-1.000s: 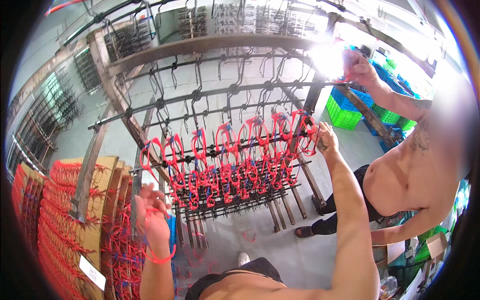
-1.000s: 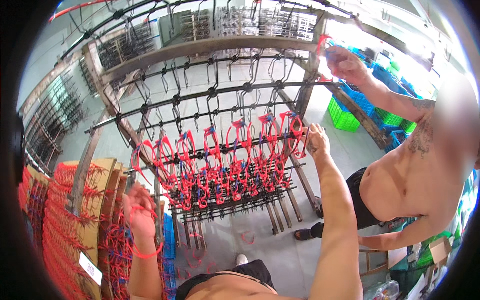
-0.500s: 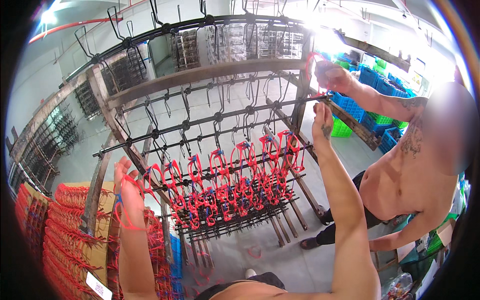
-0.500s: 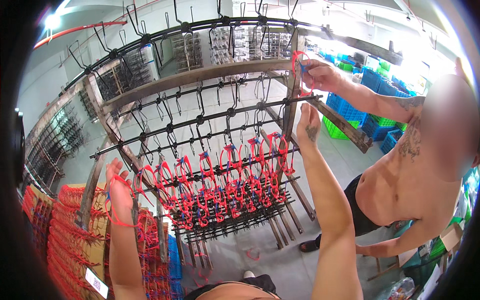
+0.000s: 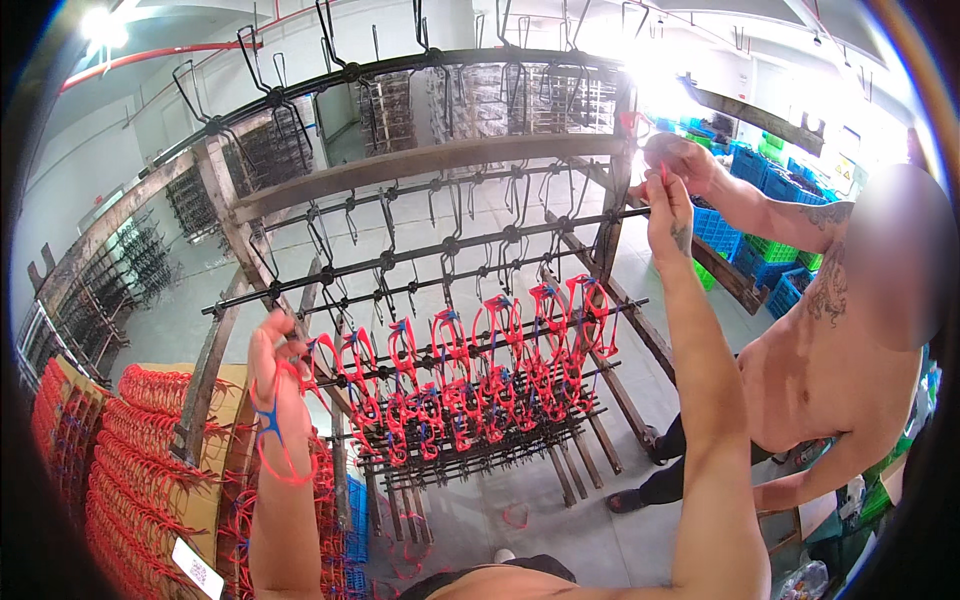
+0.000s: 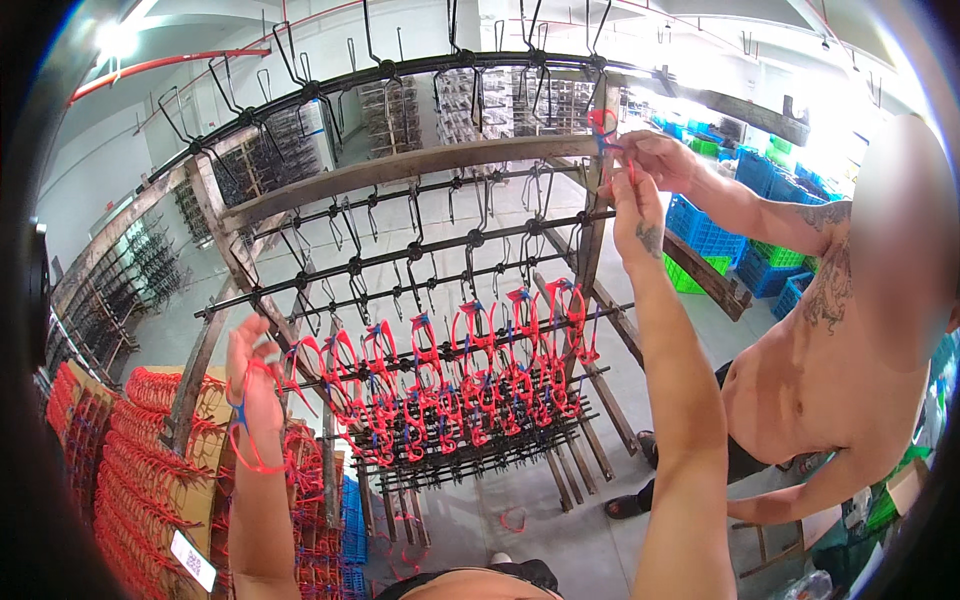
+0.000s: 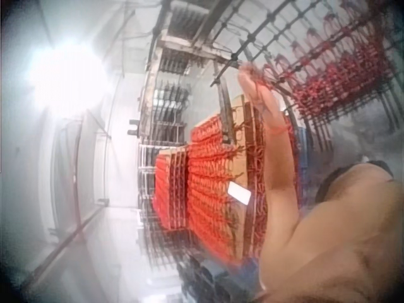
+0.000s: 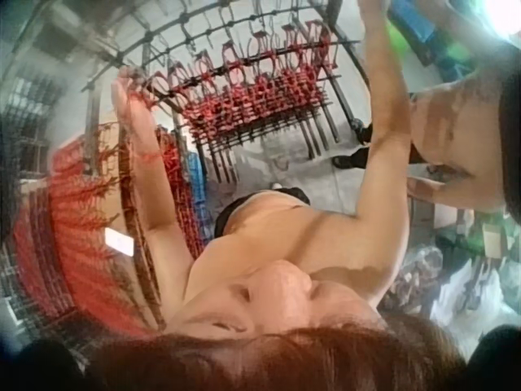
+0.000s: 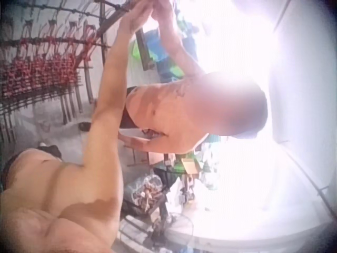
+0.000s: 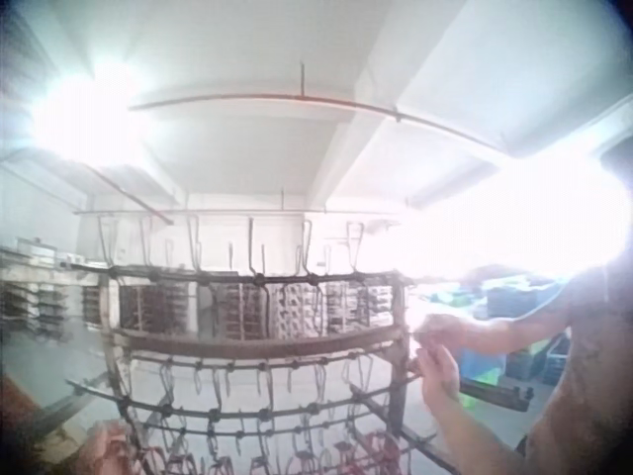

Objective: The person repeatedly picks red and blue plastic loops from a pile and attaches them to a metal rack. They handle the parts one at a time, moving between the pile and the rack to continue the assembly process.

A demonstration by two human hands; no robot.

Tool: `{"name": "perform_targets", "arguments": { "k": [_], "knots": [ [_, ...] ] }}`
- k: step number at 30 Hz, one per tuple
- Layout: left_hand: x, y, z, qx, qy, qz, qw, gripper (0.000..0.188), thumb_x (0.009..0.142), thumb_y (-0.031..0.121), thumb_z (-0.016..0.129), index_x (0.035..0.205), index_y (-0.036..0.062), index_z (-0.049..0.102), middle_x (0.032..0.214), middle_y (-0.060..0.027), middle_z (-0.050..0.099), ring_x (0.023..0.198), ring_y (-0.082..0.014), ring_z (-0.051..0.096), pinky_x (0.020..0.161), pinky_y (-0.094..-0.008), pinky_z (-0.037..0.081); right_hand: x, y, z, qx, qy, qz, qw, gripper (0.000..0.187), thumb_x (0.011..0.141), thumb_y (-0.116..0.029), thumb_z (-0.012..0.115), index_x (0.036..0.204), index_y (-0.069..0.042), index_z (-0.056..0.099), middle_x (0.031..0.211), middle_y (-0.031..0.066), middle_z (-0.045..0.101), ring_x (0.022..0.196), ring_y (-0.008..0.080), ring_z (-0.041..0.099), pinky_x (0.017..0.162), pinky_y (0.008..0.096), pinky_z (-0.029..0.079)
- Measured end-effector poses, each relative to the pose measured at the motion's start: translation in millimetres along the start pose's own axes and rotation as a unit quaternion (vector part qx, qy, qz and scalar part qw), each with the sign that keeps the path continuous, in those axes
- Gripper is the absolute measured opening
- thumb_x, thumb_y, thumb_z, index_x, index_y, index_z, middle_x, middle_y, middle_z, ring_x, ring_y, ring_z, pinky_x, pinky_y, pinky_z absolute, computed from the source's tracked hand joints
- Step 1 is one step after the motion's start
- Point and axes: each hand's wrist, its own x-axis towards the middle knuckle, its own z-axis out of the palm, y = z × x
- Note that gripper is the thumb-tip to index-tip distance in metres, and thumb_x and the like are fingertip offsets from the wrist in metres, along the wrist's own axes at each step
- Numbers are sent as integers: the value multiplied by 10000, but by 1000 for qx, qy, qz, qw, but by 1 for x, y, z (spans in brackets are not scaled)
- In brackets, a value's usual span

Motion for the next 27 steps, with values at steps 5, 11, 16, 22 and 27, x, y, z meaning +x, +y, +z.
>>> {"name": "perform_targets", "arguments": {
  "k": [5,11,16,22,27],
  "knots": [
    [56,57,53,42,77,88,992,528,916,448,457,1293,78,458,1194,-28,502,816,-93,540,528,-206,382,3,6,-8,-146,-33,-52,987,178,923,-196,531,943,-23,564,757,11,590,710,82,519,661,239,436],
    [118,89,70,147,0,49,988,540,877,455,515,1278,97,461,1099,-19,541,675,-85,555,477,-204,351,3,-1,-6,-188,-30,-46,981,192,905,-190,554,974,-13,576,760,31,604,700,100,521,661,250,439],
    [134,91,69,122,3,90,988,483,842,468,568,1167,113,524,948,10,553,629,-52,494,494,-207,341,5,1,-11,-193,-19,-48,980,240,900,-217,553,996,1,581,783,59,628,723,132,577,686,268,461],
    [113,96,68,90,11,106,990,391,840,444,587,1098,150,575,911,41,529,652,-29,461,481,-174,273,4,3,-16,-241,-25,-59,968,249,895,-228,560,993,-1,581,798,107,637,724,185,603,696,296,472],
    [110,105,65,126,5,106,986,382,844,457,566,1096,170,577,899,52,533,664,-23,460,493,-184,281,-5,-3,-15,-312,20,-157,937,201,880,-199,590,959,-14,582,777,149,631,696,255,620,662,325,484]
  ]
}}
